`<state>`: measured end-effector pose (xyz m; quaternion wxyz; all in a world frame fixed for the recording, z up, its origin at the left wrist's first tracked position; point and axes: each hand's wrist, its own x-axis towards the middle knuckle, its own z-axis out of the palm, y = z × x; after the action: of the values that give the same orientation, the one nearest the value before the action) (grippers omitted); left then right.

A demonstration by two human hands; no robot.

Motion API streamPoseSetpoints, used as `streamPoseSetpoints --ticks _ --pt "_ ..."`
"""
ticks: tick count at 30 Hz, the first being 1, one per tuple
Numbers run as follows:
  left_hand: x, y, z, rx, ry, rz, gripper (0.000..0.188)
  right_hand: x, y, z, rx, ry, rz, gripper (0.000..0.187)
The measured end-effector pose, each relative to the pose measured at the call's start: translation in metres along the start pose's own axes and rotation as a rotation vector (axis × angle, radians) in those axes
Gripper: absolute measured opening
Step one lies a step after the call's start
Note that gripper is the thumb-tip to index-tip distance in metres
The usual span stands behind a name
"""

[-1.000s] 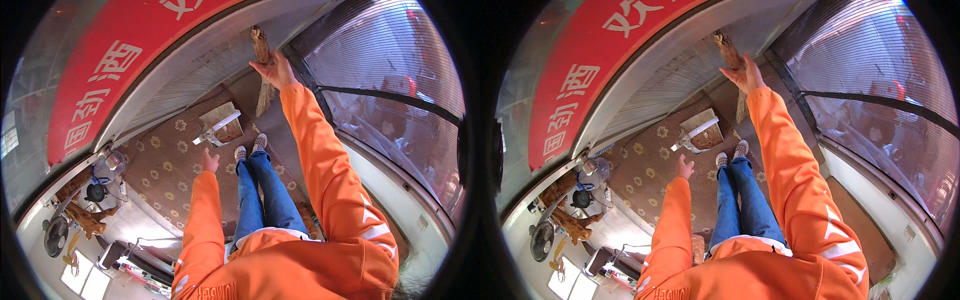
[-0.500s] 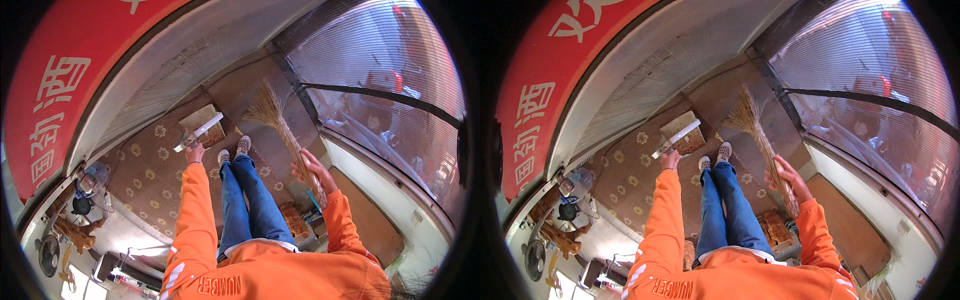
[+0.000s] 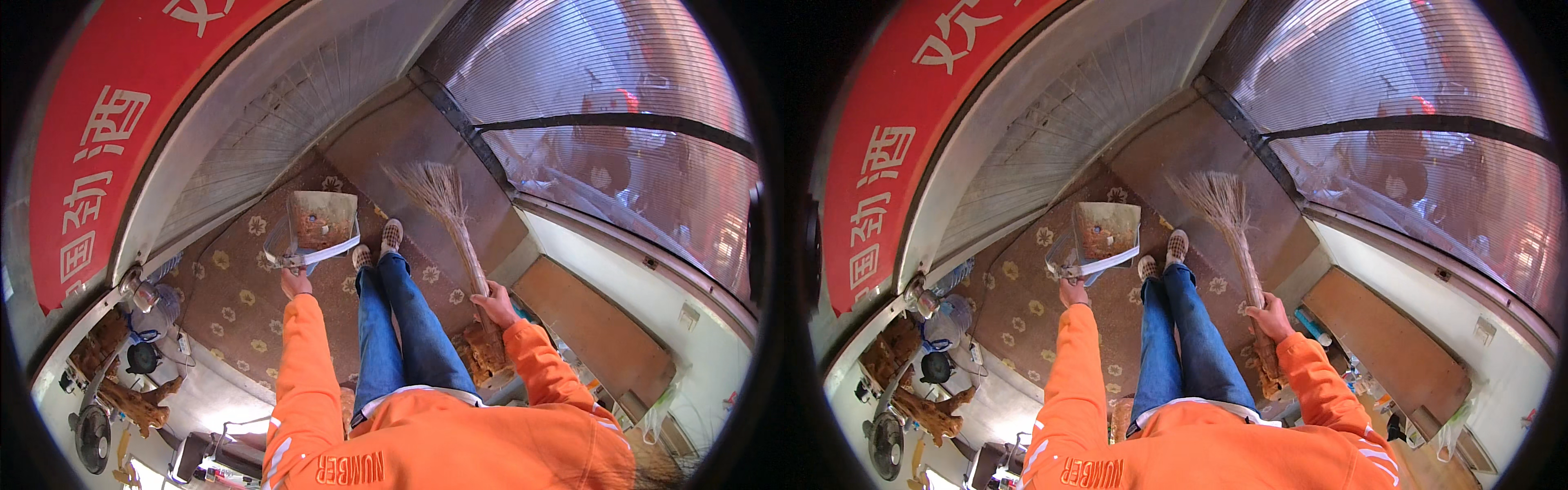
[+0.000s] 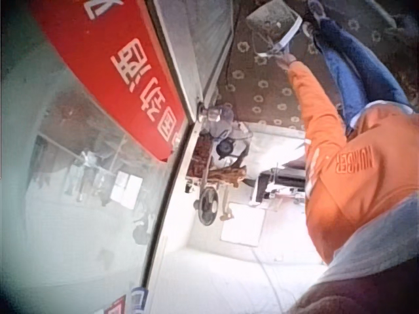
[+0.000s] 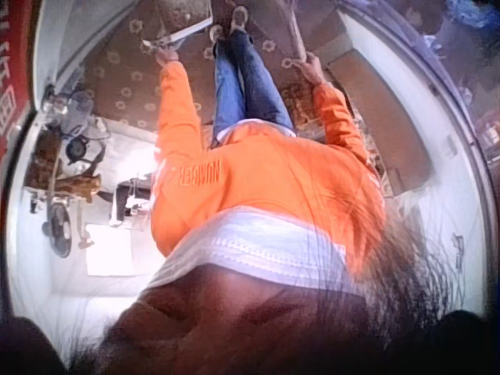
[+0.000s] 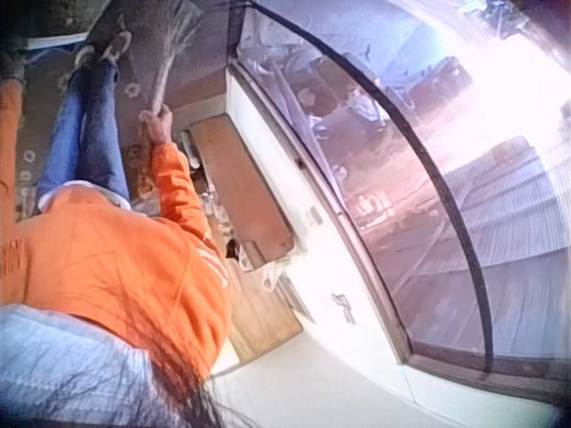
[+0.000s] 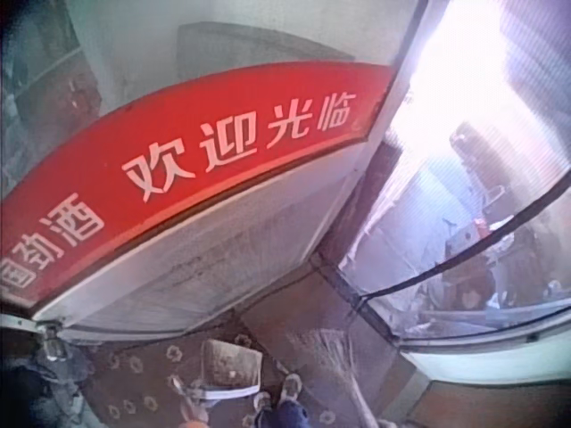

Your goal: The person sweeps debris into a dustpan using a broom inside a cluttered room, then walks to an outdoor area and continues sweeping. The person briefly pauses to handle a phone and a bag before resuming sweeping and dumping the collected debris into a bucket.

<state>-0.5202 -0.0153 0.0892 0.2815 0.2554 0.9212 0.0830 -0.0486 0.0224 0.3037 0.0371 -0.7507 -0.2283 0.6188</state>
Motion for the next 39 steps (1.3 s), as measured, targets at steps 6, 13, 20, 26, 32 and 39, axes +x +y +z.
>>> streamPoseSetpoints --ticks 6,13,20,26,32,39 --pt "0.017 0.002 0.003 0.064 -0.027 0.293 0.030 0.037 -0.037 0.033 0.273 -0.085 -0.019 0.037" --pt "0.045 0.015 0.009 0.301 -0.134 0.243 0.029 0.071 -0.005 0.143 -0.013 0.081 -0.124 0.044" --pt "0.049 0.015 -0.006 0.263 -0.140 0.380 0.029 -0.005 0.006 0.158 0.020 -0.388 -0.005 0.044" --pt "0.065 -0.061 0.006 -0.016 -0.203 0.380 0.030 -0.099 -0.029 0.107 0.117 -0.296 -0.018 0.058" --pt "-0.004 0.022 -0.056 0.183 -0.173 0.550 0.031 -0.131 -0.042 0.055 0.310 -0.270 -0.185 0.043" --pt "-0.058 0.099 -0.082 0.261 -0.264 0.674 0.028 -0.112 -0.083 -0.041 0.829 -0.554 -0.345 0.046"
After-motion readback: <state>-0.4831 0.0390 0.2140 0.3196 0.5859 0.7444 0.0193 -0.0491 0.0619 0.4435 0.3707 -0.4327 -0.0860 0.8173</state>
